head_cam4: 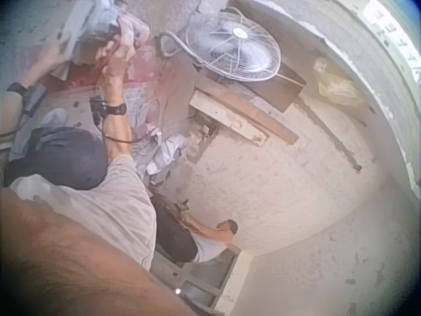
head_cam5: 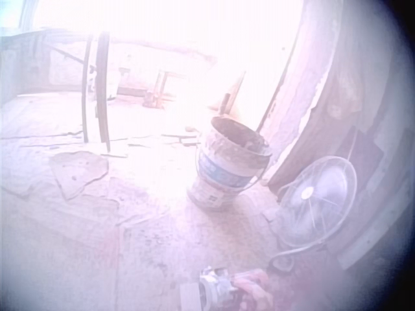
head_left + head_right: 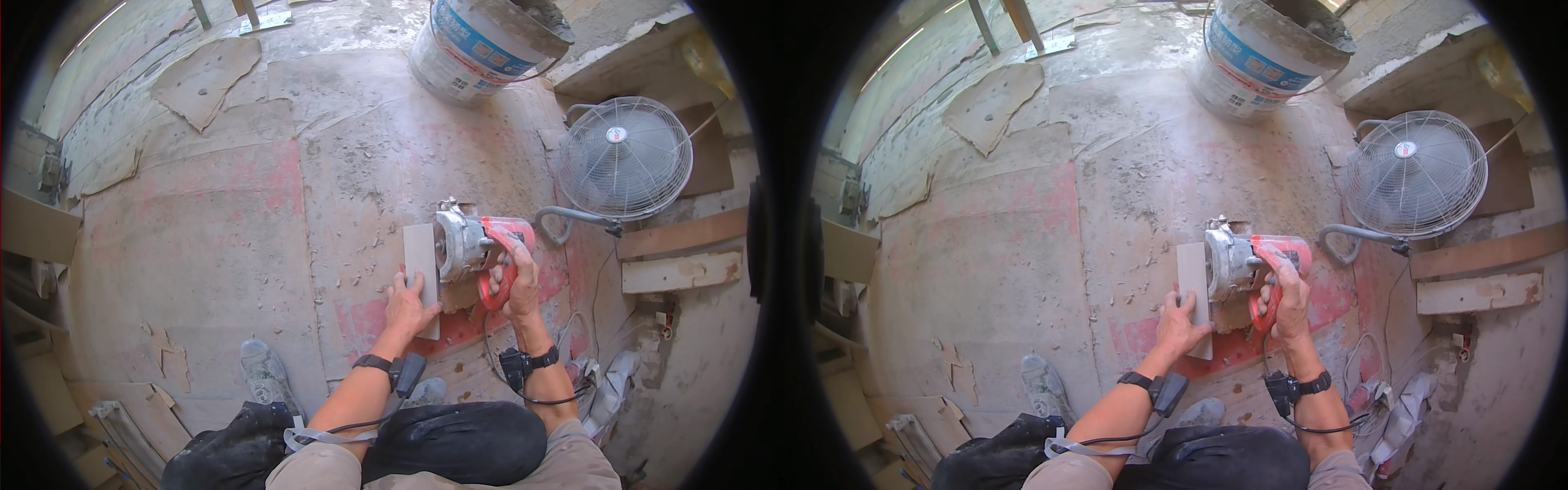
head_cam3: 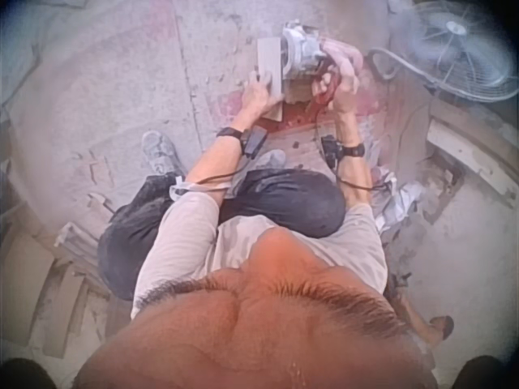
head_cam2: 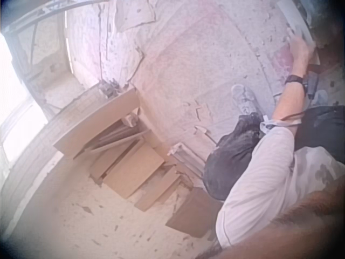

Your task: Measuring a wall gap, marking a tile, and cutting the tile using a manual cutter and an angle grinder.

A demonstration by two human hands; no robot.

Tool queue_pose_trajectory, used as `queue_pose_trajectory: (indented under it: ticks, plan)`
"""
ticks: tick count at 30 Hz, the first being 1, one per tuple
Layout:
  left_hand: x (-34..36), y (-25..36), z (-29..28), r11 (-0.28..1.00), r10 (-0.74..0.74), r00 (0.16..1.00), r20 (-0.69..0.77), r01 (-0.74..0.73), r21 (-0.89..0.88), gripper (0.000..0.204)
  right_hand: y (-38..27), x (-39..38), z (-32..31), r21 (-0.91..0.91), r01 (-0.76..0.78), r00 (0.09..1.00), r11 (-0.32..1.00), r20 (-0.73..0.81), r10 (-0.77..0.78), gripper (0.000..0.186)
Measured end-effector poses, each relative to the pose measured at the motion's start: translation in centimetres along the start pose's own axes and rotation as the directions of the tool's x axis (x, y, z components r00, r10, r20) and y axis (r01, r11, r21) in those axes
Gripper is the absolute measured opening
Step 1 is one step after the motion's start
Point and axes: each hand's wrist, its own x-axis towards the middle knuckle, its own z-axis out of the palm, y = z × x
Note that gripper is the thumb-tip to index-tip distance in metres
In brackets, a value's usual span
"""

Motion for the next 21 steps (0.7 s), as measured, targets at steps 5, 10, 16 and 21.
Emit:
queue_pose_trajectory:
  ticks: [5,10,16,21]
  plan:
    - [0.0,0.0,0.0,1.000,0.004,1.000,-0.003,-0.004,0.010,0.084,-0.2,-0.3,0.2,-0.002,0.011,1.000,1.000,0.001,-0.011,0.045]
    - [0.1,-0.1,0.1,1.000,0.015,1.000,0.000,-0.015,0.013,0.085,0.0,-0.3,-0.2,0.005,0.007,1.000,1.000,0.001,-0.007,0.047]
    - [0.2,-0.3,0.1,0.999,0.040,0.999,-0.010,-0.040,0.016,0.086,0.2,-0.6,-0.5,0.002,0.007,1.000,1.000,0.019,-0.007,0.047]
    - [0.3,-0.4,0.2,0.999,0.049,0.999,-0.009,-0.049,0.018,0.086,0.3,-0.7,-0.8,0.004,0.006,1.000,1.000,0.022,-0.007,0.046]
